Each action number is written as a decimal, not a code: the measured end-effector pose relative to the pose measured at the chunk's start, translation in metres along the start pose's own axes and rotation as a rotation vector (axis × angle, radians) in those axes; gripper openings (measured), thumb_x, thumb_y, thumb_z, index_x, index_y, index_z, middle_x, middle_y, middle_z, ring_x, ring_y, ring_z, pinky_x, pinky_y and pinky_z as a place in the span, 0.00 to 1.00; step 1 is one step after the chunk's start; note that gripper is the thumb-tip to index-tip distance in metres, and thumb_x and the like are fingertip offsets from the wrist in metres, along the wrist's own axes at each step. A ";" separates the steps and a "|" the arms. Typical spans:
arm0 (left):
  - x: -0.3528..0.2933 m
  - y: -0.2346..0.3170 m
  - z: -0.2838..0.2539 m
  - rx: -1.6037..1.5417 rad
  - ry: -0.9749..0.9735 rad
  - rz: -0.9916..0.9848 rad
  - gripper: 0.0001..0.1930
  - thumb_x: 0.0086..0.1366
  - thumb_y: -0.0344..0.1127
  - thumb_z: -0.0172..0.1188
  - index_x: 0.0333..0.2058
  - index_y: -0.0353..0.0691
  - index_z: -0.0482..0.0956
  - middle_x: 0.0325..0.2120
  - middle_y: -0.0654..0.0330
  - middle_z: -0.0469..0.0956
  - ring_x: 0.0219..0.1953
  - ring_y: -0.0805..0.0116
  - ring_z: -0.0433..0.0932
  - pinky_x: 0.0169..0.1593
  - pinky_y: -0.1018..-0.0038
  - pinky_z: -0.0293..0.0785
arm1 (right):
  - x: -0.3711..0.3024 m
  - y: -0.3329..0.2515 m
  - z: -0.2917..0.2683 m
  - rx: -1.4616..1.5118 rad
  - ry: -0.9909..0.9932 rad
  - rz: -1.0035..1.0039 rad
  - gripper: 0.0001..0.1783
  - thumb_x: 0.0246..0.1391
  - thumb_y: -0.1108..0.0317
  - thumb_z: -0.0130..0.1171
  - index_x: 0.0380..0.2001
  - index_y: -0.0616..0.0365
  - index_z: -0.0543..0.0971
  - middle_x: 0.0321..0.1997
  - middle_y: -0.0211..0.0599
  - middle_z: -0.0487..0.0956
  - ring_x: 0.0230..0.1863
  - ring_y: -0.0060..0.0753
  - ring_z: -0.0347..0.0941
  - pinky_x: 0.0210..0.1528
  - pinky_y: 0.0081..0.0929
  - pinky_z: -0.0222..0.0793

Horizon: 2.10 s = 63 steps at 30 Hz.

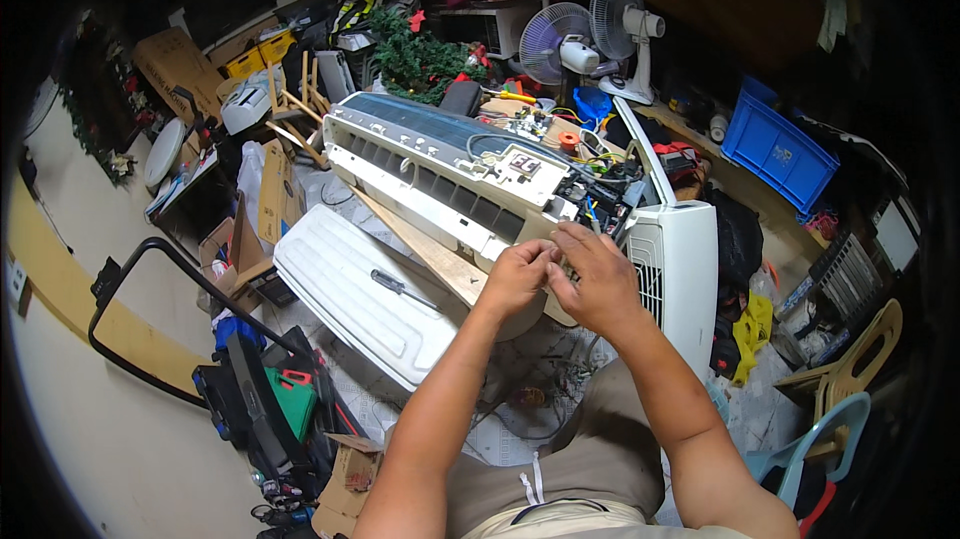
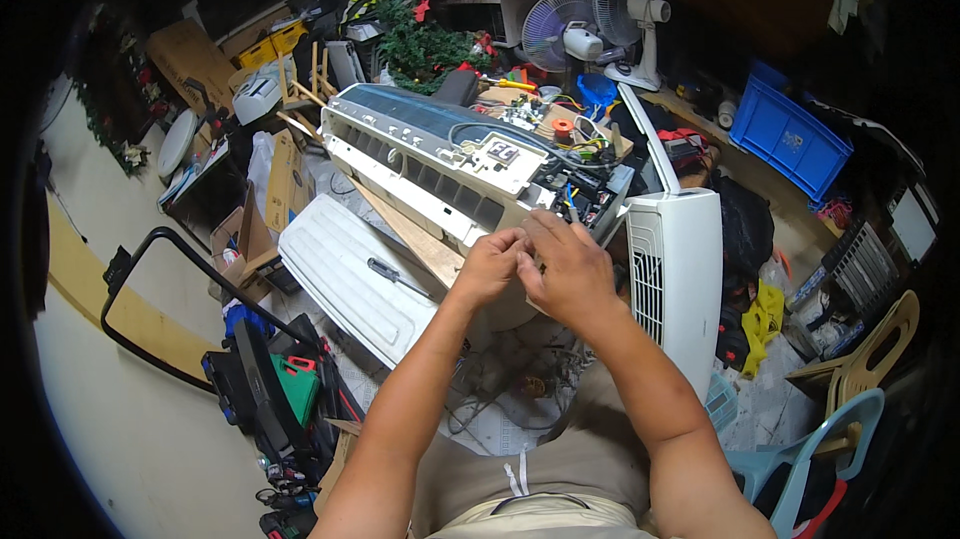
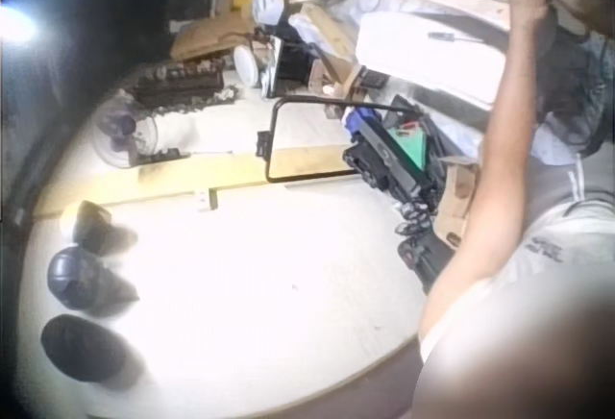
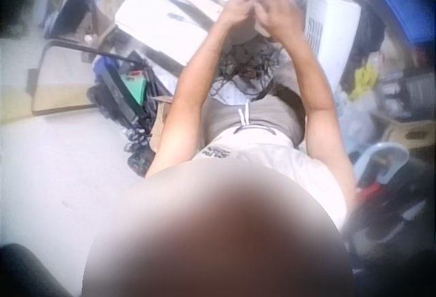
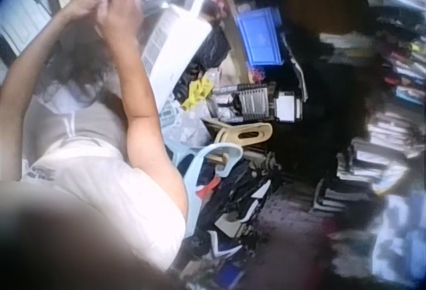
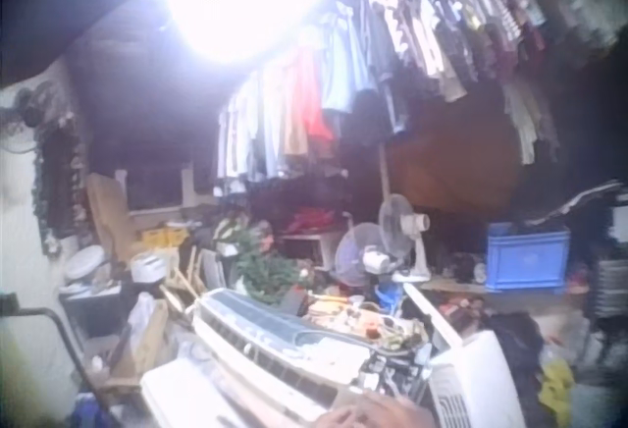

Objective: The person works on the electrical compartment of a split air conditioner, connecting wires and tightening terminal screws with a screwdriver. They then close the compartment cover and plug the unit into a power source.

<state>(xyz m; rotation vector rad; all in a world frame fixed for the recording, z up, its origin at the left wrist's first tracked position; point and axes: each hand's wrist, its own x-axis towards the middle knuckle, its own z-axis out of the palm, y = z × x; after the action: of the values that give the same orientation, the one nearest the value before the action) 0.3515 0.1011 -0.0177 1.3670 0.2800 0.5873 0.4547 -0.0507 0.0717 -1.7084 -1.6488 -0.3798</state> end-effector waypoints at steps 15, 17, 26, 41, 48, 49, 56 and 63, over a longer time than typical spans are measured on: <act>-0.003 0.007 0.003 0.040 0.018 -0.018 0.08 0.80 0.33 0.58 0.45 0.36 0.83 0.36 0.73 0.79 0.38 0.84 0.72 0.43 0.81 0.72 | 0.007 -0.002 -0.003 -0.029 -0.032 0.044 0.23 0.57 0.60 0.70 0.54 0.56 0.85 0.63 0.48 0.84 0.57 0.51 0.85 0.58 0.42 0.82; -0.004 0.009 0.004 0.040 0.018 -0.006 0.08 0.80 0.34 0.58 0.44 0.37 0.83 0.35 0.73 0.78 0.38 0.84 0.72 0.43 0.81 0.71 | 0.007 -0.002 -0.003 -0.031 -0.032 0.049 0.22 0.57 0.60 0.71 0.54 0.56 0.86 0.63 0.49 0.83 0.57 0.51 0.85 0.57 0.42 0.82; -0.004 0.010 0.006 -0.014 0.027 -0.025 0.08 0.79 0.34 0.58 0.44 0.37 0.82 0.35 0.72 0.78 0.36 0.82 0.73 0.40 0.79 0.73 | 0.006 -0.002 -0.002 -0.031 -0.069 0.078 0.23 0.58 0.58 0.70 0.54 0.55 0.85 0.66 0.48 0.82 0.55 0.53 0.85 0.57 0.44 0.82; -0.242 -0.104 -0.154 -0.123 1.221 0.033 0.09 0.76 0.41 0.64 0.41 0.42 0.86 0.22 0.74 0.71 0.21 0.83 0.66 0.24 0.81 0.65 | 0.011 -0.003 -0.005 -0.096 -0.112 0.026 0.22 0.61 0.58 0.68 0.55 0.59 0.85 0.65 0.48 0.83 0.61 0.54 0.82 0.64 0.43 0.76; -0.374 -0.168 -0.198 -0.450 1.592 -0.089 0.08 0.74 0.43 0.65 0.41 0.47 0.81 0.26 0.70 0.72 0.23 0.76 0.71 0.25 0.77 0.69 | 0.009 -0.004 0.000 -0.114 -0.100 0.073 0.22 0.61 0.58 0.68 0.53 0.60 0.86 0.65 0.48 0.83 0.62 0.51 0.83 0.66 0.40 0.76; -0.380 -0.176 -0.200 -0.460 1.599 -0.121 0.08 0.74 0.44 0.65 0.42 0.47 0.81 0.27 0.69 0.72 0.24 0.74 0.72 0.27 0.76 0.70 | 0.009 -0.005 0.000 -0.116 -0.101 0.080 0.22 0.61 0.58 0.68 0.53 0.60 0.86 0.65 0.48 0.83 0.62 0.51 0.82 0.66 0.39 0.76; -0.385 -0.208 -0.248 -0.476 1.540 -0.253 0.20 0.73 0.50 0.62 0.58 0.49 0.78 0.47 0.64 0.81 0.47 0.59 0.79 0.53 0.58 0.76 | 0.013 -0.016 -0.002 -0.161 -0.161 0.100 0.21 0.63 0.61 0.66 0.54 0.62 0.85 0.68 0.51 0.81 0.66 0.54 0.80 0.70 0.40 0.72; -0.332 -0.240 -0.327 -0.483 1.578 -0.241 0.33 0.76 0.54 0.59 0.73 0.45 0.69 0.70 0.54 0.72 0.65 0.43 0.74 0.64 0.49 0.70 | 0.018 -0.020 -0.009 -0.181 -0.220 0.109 0.19 0.61 0.65 0.67 0.52 0.64 0.84 0.69 0.53 0.80 0.68 0.56 0.78 0.71 0.43 0.70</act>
<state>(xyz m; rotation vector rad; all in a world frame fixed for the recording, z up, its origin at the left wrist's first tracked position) -0.0362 0.1716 -0.3637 0.1425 1.4231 1.3259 0.4400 -0.0452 0.0953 -2.0270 -1.7093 -0.3047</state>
